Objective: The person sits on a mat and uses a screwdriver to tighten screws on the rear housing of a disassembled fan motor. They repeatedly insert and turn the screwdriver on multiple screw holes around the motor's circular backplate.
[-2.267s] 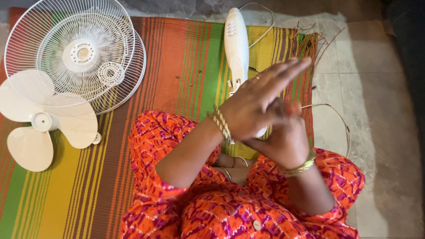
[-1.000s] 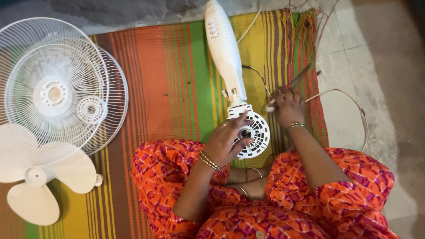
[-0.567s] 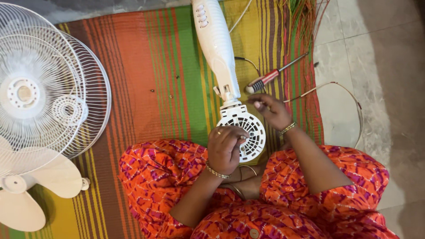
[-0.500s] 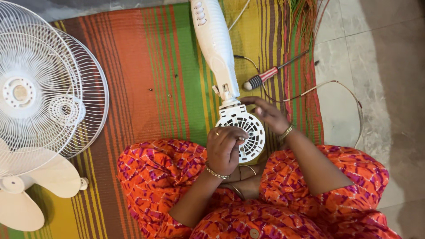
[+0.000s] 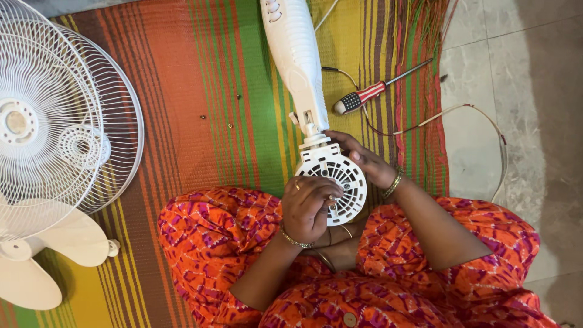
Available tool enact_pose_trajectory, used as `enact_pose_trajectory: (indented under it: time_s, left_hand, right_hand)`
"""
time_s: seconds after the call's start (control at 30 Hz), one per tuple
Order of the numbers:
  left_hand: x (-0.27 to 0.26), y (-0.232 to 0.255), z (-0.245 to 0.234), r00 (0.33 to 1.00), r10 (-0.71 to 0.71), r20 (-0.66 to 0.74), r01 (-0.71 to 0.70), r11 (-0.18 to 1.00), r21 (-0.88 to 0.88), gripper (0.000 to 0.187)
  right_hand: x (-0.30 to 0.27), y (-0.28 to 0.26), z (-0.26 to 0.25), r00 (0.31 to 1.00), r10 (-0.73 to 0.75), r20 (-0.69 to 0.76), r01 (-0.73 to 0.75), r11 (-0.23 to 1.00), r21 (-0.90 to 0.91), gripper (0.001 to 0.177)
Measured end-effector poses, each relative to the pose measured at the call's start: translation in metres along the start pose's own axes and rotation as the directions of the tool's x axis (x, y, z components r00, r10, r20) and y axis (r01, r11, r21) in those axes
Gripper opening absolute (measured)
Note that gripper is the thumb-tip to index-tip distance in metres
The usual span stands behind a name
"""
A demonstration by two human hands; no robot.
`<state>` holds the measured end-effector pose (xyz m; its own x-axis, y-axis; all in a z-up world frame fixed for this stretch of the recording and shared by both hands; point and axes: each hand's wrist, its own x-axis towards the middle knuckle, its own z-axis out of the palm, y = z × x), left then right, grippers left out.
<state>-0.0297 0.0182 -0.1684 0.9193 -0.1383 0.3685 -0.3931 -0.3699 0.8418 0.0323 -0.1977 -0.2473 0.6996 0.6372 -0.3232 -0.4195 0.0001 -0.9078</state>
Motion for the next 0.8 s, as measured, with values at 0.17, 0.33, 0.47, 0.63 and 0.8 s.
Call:
enact_pose_trajectory:
  time_s: [0.17, 0.33, 0.47, 0.63, 0.8]
  left_hand:
    - [0.002, 0.0, -0.001, 1.0, 0.013, 0.018, -0.013, 1.0, -0.016, 0.006]
    - [0.003, 0.0, -0.004, 0.998, 0.015, 0.057, -0.013, 1.0, -0.029, 0.009]
    - [0.003, -0.001, -0.003, 0.997, 0.025, 0.078, -0.023, 1.0, -0.019, 0.012]
    - [0.006, -0.005, -0.002, 0.993, 0.027, 0.112, -0.025, 0.999, -0.021, 0.015]
    - [0.01, -0.003, -0.008, 0.992, 0.015, 0.129, -0.01, 0.999, -0.039, 0.018]
  right_hand:
    - [0.0, 0.006, 0.0, 0.999, 0.037, 0.012, -0.037, 0.997, 0.067, 0.095]
    - [0.0, 0.008, 0.0, 1.0, 0.029, 0.003, -0.029, 0.998, 0.049, 0.093]
    - [-0.001, 0.009, 0.001, 1.0, 0.027, -0.006, -0.027, 0.998, 0.056, 0.091]
    - [0.0, 0.008, 0.001, 0.999, 0.034, -0.038, -0.032, 0.998, 0.045, 0.088]
    - [0.004, 0.01, 0.0, 0.998, 0.019, -0.063, -0.018, 1.0, 0.018, 0.083]
